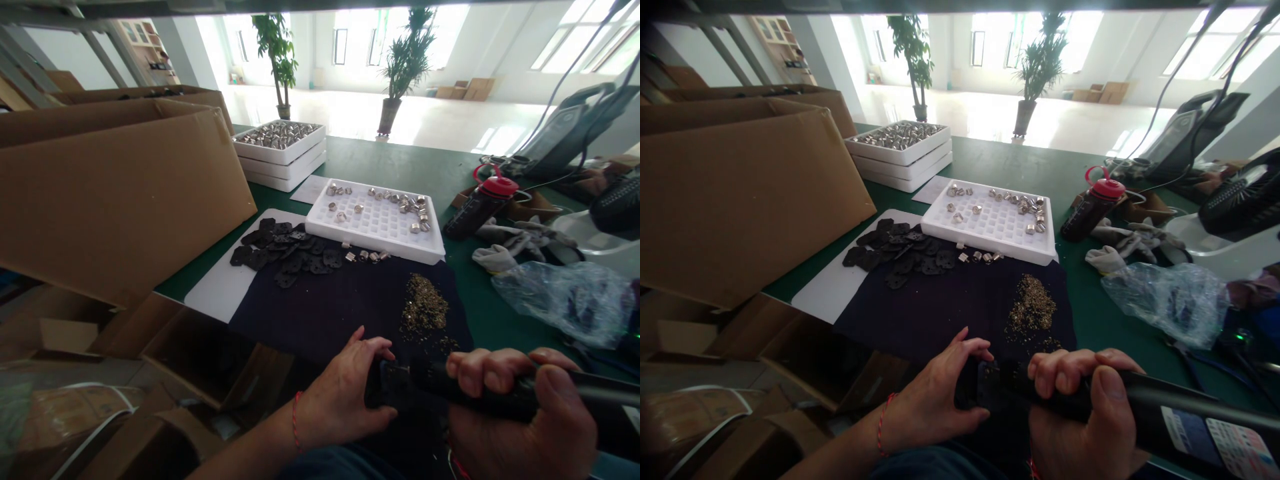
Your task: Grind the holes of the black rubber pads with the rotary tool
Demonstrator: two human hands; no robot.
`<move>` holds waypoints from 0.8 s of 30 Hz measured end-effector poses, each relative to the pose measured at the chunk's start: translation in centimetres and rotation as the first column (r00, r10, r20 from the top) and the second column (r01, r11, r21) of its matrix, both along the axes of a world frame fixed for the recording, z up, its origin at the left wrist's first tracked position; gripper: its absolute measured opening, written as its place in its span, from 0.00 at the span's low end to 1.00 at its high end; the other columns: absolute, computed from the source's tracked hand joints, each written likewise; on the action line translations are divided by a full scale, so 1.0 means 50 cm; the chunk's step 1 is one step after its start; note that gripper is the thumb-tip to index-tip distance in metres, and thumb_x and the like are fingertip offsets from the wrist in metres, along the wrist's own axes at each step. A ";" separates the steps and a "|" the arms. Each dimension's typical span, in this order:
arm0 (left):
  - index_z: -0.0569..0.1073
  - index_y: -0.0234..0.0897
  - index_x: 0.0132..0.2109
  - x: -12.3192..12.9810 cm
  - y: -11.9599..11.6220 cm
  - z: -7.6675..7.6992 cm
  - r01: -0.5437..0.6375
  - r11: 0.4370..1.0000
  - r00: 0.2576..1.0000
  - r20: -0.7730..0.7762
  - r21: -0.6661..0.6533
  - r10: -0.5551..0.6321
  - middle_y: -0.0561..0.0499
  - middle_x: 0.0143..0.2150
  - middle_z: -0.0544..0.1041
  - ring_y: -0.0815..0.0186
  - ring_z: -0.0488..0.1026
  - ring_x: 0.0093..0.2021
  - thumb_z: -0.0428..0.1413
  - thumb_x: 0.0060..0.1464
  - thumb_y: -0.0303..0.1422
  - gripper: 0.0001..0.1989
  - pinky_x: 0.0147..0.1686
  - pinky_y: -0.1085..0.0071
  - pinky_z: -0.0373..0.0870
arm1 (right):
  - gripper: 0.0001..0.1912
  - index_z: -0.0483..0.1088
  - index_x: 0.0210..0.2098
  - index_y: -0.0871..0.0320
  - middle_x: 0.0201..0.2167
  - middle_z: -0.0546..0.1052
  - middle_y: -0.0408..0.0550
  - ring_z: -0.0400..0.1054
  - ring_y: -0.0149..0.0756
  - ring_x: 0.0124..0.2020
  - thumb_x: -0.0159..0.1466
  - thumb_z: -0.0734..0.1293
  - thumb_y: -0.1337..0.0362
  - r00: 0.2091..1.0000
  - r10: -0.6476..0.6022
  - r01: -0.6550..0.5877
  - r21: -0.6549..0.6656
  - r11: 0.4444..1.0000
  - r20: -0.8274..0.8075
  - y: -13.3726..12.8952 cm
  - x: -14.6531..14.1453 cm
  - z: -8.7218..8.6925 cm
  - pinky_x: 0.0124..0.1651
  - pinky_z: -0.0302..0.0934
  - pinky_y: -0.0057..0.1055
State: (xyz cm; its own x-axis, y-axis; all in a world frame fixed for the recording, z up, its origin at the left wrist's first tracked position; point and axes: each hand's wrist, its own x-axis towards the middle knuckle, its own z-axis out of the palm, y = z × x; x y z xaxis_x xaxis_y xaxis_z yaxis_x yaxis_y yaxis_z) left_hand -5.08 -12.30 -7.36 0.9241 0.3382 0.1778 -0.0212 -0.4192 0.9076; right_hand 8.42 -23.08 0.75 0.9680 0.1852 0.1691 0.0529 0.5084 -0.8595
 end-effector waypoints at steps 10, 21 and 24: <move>0.65 0.37 0.72 0.000 0.001 0.004 -0.003 1.000 1.000 -0.010 -0.005 0.003 0.42 0.63 0.83 0.51 0.82 0.65 0.74 0.52 0.27 0.44 0.86 0.39 0.50 | 0.16 0.71 0.39 0.52 0.21 0.66 0.34 0.59 0.32 0.19 0.61 0.80 0.58 0.999 0.021 -0.020 -0.040 0.999 0.038 0.011 -0.010 0.015 0.25 0.70 0.31; 0.66 0.36 0.72 -0.004 0.004 -0.004 0.008 1.000 1.000 -0.003 0.015 -0.008 0.39 0.66 0.82 0.47 0.80 0.69 0.74 0.53 0.28 0.43 0.85 0.39 0.54 | 0.16 0.73 0.35 0.56 0.23 0.71 0.38 0.66 0.31 0.17 0.66 0.84 0.64 0.939 0.266 -0.244 -0.119 0.962 0.220 0.075 -0.019 0.045 0.21 0.68 0.29; 0.66 0.38 0.72 -0.002 0.006 -0.002 0.018 1.000 1.000 -0.009 0.011 -0.018 0.38 0.68 0.80 0.45 0.79 0.71 0.75 0.53 0.28 0.43 0.85 0.39 0.53 | 0.14 0.74 0.36 0.56 0.24 0.71 0.37 0.66 0.30 0.18 0.67 0.83 0.64 0.929 0.291 -0.257 -0.167 0.952 0.231 0.077 -0.020 0.038 0.21 0.67 0.27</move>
State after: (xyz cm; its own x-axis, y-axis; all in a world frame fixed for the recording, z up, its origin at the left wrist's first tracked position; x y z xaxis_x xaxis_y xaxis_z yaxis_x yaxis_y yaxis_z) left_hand -5.18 -11.97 -7.44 0.9316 0.3194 0.1735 -0.0209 -0.4293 0.9029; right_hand 7.43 -19.25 2.67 0.8060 0.4740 0.3546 0.1492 0.4170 -0.8966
